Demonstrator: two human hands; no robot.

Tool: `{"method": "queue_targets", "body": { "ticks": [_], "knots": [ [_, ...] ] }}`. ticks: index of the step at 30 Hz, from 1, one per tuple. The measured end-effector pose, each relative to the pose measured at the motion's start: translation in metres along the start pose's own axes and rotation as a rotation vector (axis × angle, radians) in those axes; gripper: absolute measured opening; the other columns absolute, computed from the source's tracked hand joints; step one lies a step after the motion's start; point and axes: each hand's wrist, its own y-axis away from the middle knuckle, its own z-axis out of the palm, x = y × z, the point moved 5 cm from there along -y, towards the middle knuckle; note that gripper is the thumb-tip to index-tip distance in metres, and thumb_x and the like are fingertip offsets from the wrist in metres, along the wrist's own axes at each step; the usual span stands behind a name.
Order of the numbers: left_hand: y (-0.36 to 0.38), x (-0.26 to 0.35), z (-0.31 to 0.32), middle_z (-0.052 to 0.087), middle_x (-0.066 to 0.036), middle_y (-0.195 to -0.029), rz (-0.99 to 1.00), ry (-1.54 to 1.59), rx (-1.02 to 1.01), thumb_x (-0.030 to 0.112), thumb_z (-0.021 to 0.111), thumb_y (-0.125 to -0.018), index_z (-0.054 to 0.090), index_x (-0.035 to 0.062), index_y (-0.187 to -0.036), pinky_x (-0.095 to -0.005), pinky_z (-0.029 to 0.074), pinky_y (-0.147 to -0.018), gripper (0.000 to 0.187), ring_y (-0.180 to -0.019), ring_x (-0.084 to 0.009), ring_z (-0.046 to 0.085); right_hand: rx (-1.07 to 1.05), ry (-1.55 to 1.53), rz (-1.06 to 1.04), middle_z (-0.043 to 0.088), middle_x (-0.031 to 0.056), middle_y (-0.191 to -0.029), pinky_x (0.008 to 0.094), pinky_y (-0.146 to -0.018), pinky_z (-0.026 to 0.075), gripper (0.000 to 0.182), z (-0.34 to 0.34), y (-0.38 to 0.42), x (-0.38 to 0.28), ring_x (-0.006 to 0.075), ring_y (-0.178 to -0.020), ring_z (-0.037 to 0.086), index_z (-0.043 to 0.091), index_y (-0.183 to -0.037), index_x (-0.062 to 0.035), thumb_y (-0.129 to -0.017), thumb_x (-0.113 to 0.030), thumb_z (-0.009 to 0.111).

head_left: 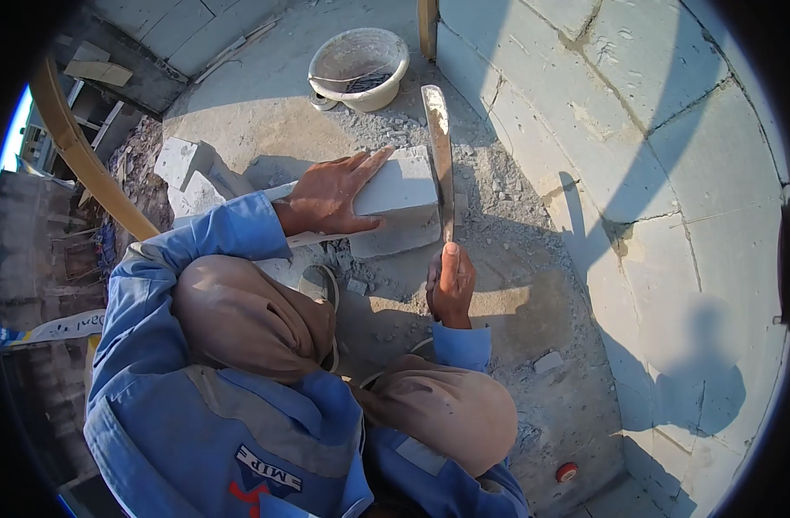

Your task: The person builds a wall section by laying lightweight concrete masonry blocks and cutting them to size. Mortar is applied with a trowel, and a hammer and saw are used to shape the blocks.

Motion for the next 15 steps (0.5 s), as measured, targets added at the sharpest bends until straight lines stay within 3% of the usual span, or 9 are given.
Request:
{"method": "queue_targets", "body": {
  "ticks": [5, 7, 10, 14, 15],
  "knots": [
    [-0.002, 0.007, -0.004, 0.052, -0.027, -0.134, -0.005, 0.012, -0.071, 0.052, 0.072, -0.076, 0.013, 0.0118, -0.158, -0.0464, 0.049, -0.099, 0.108, -0.116, -0.0429, 0.058, 0.022, 0.082, -0.076, 0.044, 0.0003, -0.056, 0.0289, -0.044, 0.034, 0.049, 0.004, 0.004, 0.043, 0.0098, -0.047, 0.043, 0.047, -0.073, -0.0072, -0.106, -0.043, 0.042],
    [-0.003, 0.007, -0.004, 0.054, -0.022, -0.135, -0.006, 0.058, -0.005, 0.046, 0.074, -0.073, 0.017, 0.016, -0.158, -0.0482, 0.05, -0.097, 0.107, -0.114, -0.0412, 0.06, 0.03, 0.127, -0.086, 0.044, 0.0007, -0.056, 0.0294, -0.045, 0.035, 0.048, 0.0, 0.008, 0.05, 0.0101, -0.048, 0.044, 0.048, -0.073, -0.007, -0.106, -0.042, 0.042],
    [-0.005, 0.008, -0.005, 0.054, -0.022, -0.135, -0.069, 0.048, -0.072, 0.046, 0.076, -0.071, 0.019, 0.0157, -0.158, -0.0481, 0.05, -0.099, 0.108, -0.114, -0.0413, 0.06, 0.054, 0.223, -0.184, 0.046, 0.0013, -0.057, 0.0308, -0.047, 0.036, 0.048, -0.006, 0.007, 0.022, 0.0108, -0.052, 0.046, 0.049, -0.073, -0.006, -0.106, -0.04, 0.043],
    [-0.005, 0.011, -0.006, 0.055, -0.023, -0.133, 0.004, 0.004, -0.019, 0.045, 0.076, -0.07, 0.021, 0.0144, -0.157, -0.0481, 0.049, -0.098, 0.108, -0.114, -0.0414, 0.06, 0.062, 0.092, -0.094, 0.047, 0.0019, -0.059, 0.0305, -0.047, 0.034, 0.048, -0.006, 0.002, 0.007, 0.0111, -0.051, 0.044, 0.05, -0.075, -0.006, -0.105, -0.043, 0.042],
    [-0.005, 0.012, -0.007, 0.056, -0.023, -0.129, -0.003, -0.01, -0.014, 0.047, 0.076, -0.071, 0.021, 0.0126, -0.157, -0.0483, 0.051, -0.096, 0.108, -0.111, -0.0409, 0.061, 0.043, 0.029, -0.124, 0.049, 0.0046, -0.061, 0.0338, -0.05, 0.037, 0.044, -0.01, 0.003, 0.001, 0.0146, -0.054, 0.047, 0.051, -0.079, -0.0035, -0.105, -0.038, 0.044]
  ]
}}
